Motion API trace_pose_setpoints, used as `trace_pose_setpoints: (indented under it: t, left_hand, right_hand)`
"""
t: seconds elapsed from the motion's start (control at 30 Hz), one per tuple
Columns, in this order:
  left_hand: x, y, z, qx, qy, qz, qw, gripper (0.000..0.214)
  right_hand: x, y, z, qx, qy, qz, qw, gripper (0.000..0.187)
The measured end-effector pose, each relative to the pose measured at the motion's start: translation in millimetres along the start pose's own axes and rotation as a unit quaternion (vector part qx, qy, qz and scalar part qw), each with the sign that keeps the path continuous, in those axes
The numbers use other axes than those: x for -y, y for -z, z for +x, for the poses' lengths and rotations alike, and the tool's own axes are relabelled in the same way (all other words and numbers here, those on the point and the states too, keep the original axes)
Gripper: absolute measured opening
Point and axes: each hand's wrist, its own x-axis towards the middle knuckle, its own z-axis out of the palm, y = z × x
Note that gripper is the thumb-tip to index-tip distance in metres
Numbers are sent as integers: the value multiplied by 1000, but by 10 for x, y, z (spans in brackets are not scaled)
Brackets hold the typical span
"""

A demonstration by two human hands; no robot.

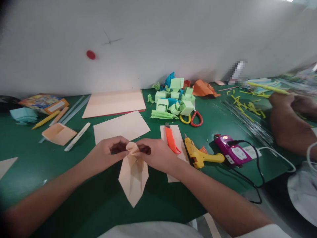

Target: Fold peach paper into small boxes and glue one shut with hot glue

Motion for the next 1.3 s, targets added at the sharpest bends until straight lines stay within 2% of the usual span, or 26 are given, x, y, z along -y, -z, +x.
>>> trace_pose_setpoints:
  t: [0.1, 0.2, 0.27, 0.33, 0.4, 0.5, 0.57, 0.73, 0.87, 0.97, 1.1, 1.2, 1.3]
  left_hand:
    - [46, 3, -16, -31, 4, 15, 999, 29]
    - [100, -5, -38, -87, 5, 31, 996, 55]
    - [140, -19, -63, -124, -17, 45, 991, 70]
    - [179, -39, -97, -152, -46, 81, 984, 74]
    - [212, -60, -138, -145, -67, 134, 978, 66]
    - [242, -79, -197, -106, -74, 226, 965, 43]
    - [254, -76, -226, -106, -80, 287, 949, 32]
    - [276, -27, -282, -107, -130, 392, 904, 28]
    - [263, -1, -368, -96, -182, 434, 877, 27]
    - [212, -8, -450, -42, -259, 440, 859, 23]
    - [122, -47, -515, 17, -354, 441, 825, 23]
    - [102, -79, -514, 14, -372, 415, 830, 19]
    - [143, -101, -487, -32, -352, 391, 850, 15]
  right_hand:
    - [-8, 22, 3, -17, -16, 30, 999, 40]
    - [-39, 44, 1, -47, -34, 46, 997, 66]
    - [-61, 55, 2, -63, -35, 48, 996, 74]
    - [-80, 53, 7, -75, -29, 46, 996, 79]
    - [-92, 38, 11, -84, -22, 40, 995, 81]
    - [-103, 8, 13, -97, -14, 17, 995, 76]
    - [-110, 1, 11, -109, 1, -21, 994, 68]
    - [-150, 29, 10, -95, 109, -179, 973, 34]
    - [-189, 38, 13, -80, 144, -241, 956, 27]
    - [-195, 50, 16, -69, 142, -242, 957, 24]
    - [-168, 73, 17, 10, 164, -181, 970, 20]
    - [-121, 77, 9, 34, 166, -155, 973, 20]
    - [-62, 84, -4, 32, 154, -126, 980, 18]
